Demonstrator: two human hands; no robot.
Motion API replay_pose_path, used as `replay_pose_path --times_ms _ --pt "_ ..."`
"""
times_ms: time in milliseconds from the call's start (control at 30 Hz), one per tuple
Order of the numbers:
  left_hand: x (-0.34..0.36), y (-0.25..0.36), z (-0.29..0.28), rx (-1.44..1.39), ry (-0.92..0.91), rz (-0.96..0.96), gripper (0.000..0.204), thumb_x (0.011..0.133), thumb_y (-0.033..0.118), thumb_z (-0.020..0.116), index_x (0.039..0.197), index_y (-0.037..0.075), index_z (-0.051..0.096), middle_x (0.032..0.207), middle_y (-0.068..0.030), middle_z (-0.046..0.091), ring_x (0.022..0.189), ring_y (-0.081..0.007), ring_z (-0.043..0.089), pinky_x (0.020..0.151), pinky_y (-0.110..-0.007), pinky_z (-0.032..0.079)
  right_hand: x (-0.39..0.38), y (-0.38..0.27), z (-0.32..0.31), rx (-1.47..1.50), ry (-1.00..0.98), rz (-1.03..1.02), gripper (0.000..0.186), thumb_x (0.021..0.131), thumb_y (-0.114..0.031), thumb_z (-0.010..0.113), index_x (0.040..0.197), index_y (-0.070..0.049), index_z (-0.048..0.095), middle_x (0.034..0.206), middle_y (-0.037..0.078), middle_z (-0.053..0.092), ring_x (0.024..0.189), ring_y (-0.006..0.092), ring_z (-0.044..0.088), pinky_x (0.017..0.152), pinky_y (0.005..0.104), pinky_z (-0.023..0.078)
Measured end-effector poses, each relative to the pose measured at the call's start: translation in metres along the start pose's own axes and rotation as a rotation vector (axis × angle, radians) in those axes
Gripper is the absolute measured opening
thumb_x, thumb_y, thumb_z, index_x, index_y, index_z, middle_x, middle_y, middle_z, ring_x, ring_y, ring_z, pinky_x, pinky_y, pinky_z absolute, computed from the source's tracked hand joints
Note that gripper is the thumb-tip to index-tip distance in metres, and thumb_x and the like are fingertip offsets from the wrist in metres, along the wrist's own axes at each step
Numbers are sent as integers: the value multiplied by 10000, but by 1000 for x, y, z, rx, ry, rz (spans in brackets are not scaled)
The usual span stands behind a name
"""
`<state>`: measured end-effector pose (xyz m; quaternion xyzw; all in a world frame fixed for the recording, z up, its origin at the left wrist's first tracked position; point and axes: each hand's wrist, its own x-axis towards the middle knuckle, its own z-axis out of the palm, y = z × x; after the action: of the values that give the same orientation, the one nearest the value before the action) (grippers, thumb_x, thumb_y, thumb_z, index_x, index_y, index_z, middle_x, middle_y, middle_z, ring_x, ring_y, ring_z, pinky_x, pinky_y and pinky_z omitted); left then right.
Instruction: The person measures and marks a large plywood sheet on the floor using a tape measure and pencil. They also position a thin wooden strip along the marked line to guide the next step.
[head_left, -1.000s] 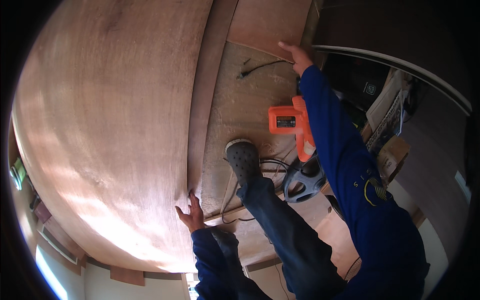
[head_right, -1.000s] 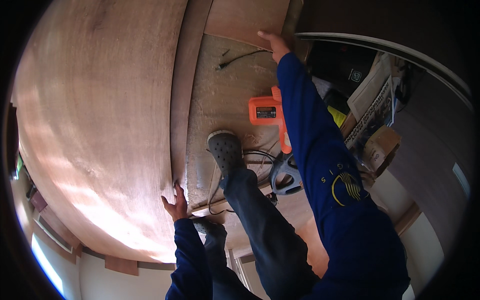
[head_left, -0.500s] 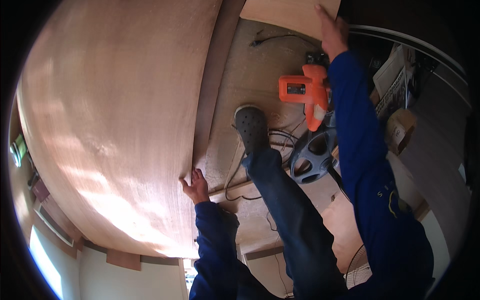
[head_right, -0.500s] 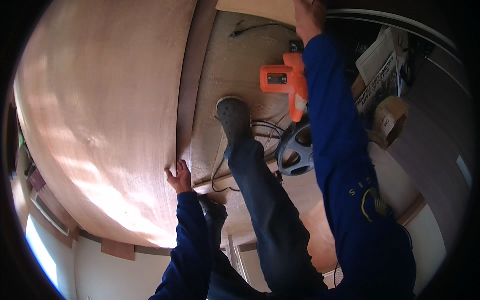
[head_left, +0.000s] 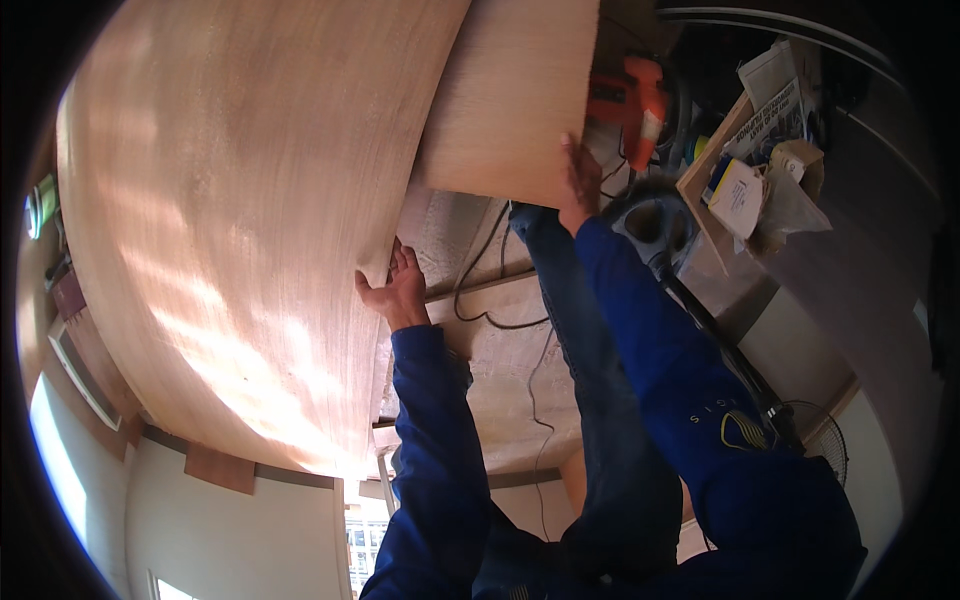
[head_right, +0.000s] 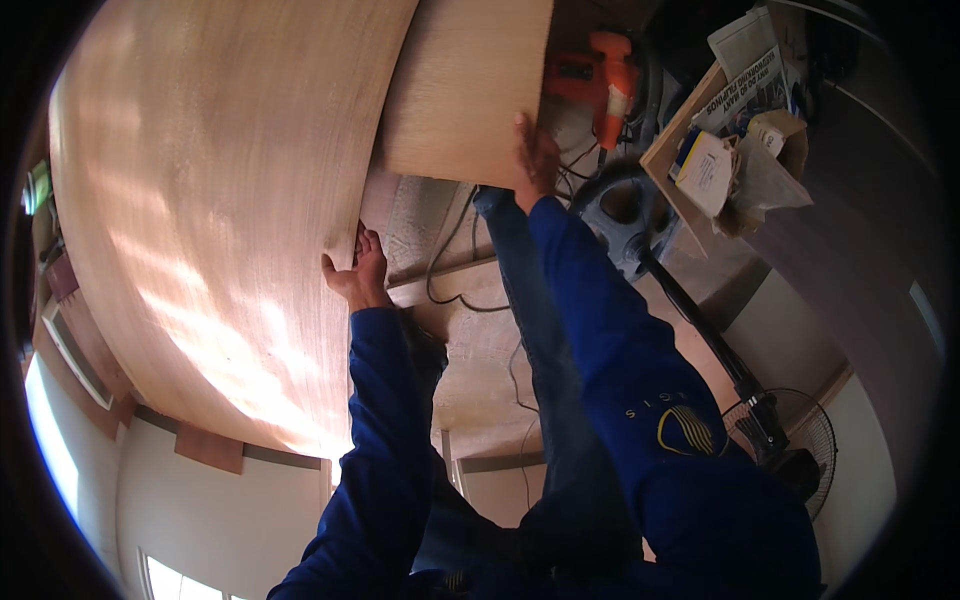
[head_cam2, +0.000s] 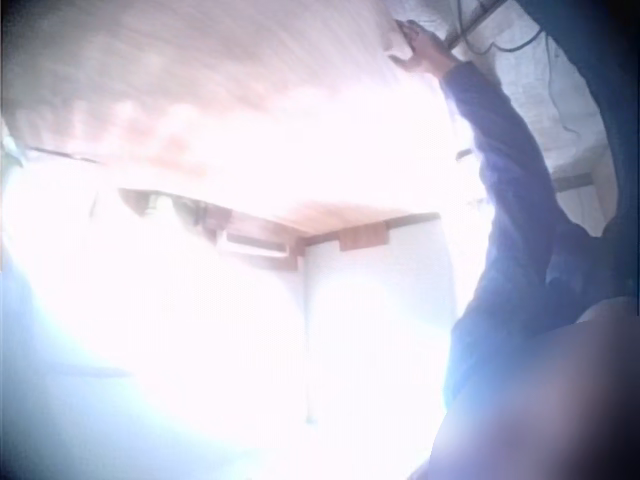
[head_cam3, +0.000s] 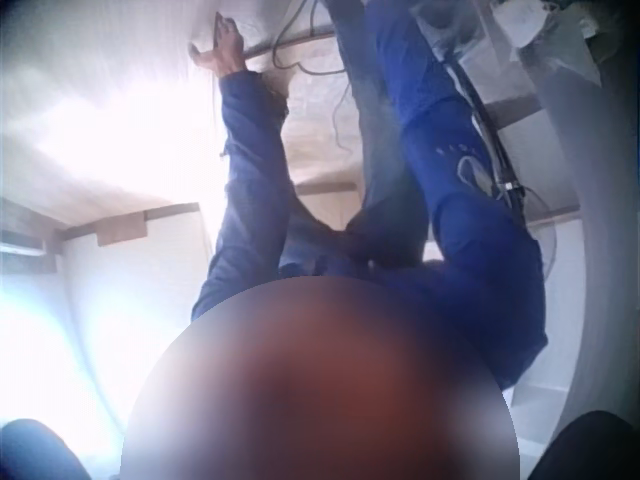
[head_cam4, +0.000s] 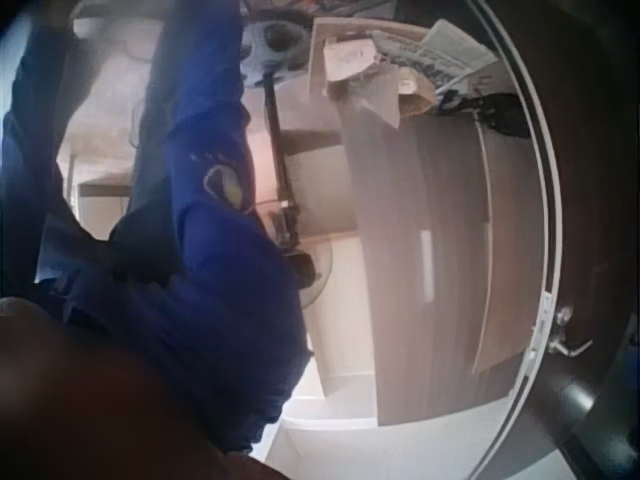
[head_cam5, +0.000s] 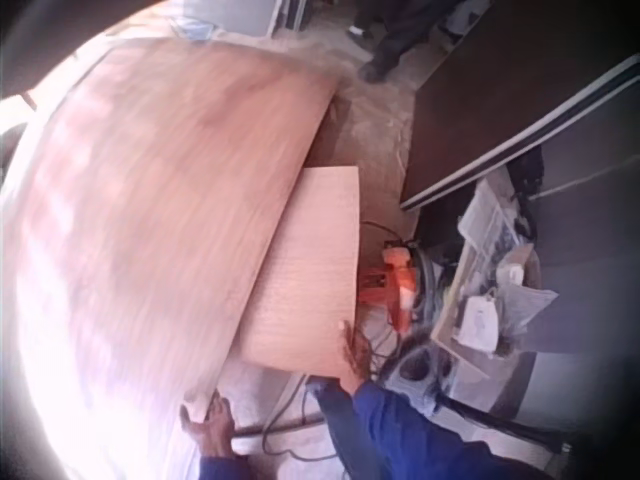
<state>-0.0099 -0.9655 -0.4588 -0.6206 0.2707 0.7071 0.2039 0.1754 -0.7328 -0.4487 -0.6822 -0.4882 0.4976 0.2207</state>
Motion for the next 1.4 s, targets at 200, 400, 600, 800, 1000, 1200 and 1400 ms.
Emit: replay_pose_path --times_ms 200,400,600,800,1000,1200,1400 --pt "-24 1 9 -82 35 1 670 787 275 616 1320 -80 421 1259 -245 506 1194 -383 540 1015 -495 462 -113 68 116 -108 39 -72 506 1025 -458 467 998 28 604 944 302 625 897 466 609 793 480 473" --pt "1 2 1 -61 6 -11 662 789 239 613 1328 -92 417 1256 -235 490 1208 -374 520 1044 -488 463 -187 147 137 13 -274 134 502 1025 -459 479 1105 27 574 1045 309 632 1025 464 607 873 486 457" --pt "32 -5 -4 -20 -53 -2 650 806 223 585 1326 -113 388 1302 -244 461 1245 -383 501 1059 -479 464 -202 195 137 32 -420 313 517 1039 -452 454 1249 17 515 1163 296 609 1140 450 573 949 469 432" --pt "37 -2 -11 104 -13 -7 570 839 217 555 1286 -101 404 1333 -275 474 1184 -407 569 1039 -473 488 -223 226 172 45 -628 110 365 951 -267 561 1193 5 588 1152 275 645 1128 393 618 941 449 493" --pt "-48 55 -61 801 98 -189 331 916 290 596 987 -12 478 1010 -184 622 979 -331 676 723 -320 527 -220 157 108 -879 -1199 225 409 904 -343 582 1111 -5 681 1147 237 682 1088 389 656 945 450 520" --pt "-155 142 -63 1236 -65 -26 281 983 311 528 1014 32 544 1049 -202 687 944 -307 703 711 -339 529 -221 52 54 -784 -960 152 358 928 -324 543 988 -8 700 1019 246 692 978 418 664 877 497 518" --pt "-320 207 -55 1674 -36 157 236 969 263 566 997 28 560 948 -181 714 783 -246 729 598 -294 523 -152 -63 -23 -659 -813 12 310 934 -290 532 861 -16 656 893 240 679 868 427 660 762 491 521"
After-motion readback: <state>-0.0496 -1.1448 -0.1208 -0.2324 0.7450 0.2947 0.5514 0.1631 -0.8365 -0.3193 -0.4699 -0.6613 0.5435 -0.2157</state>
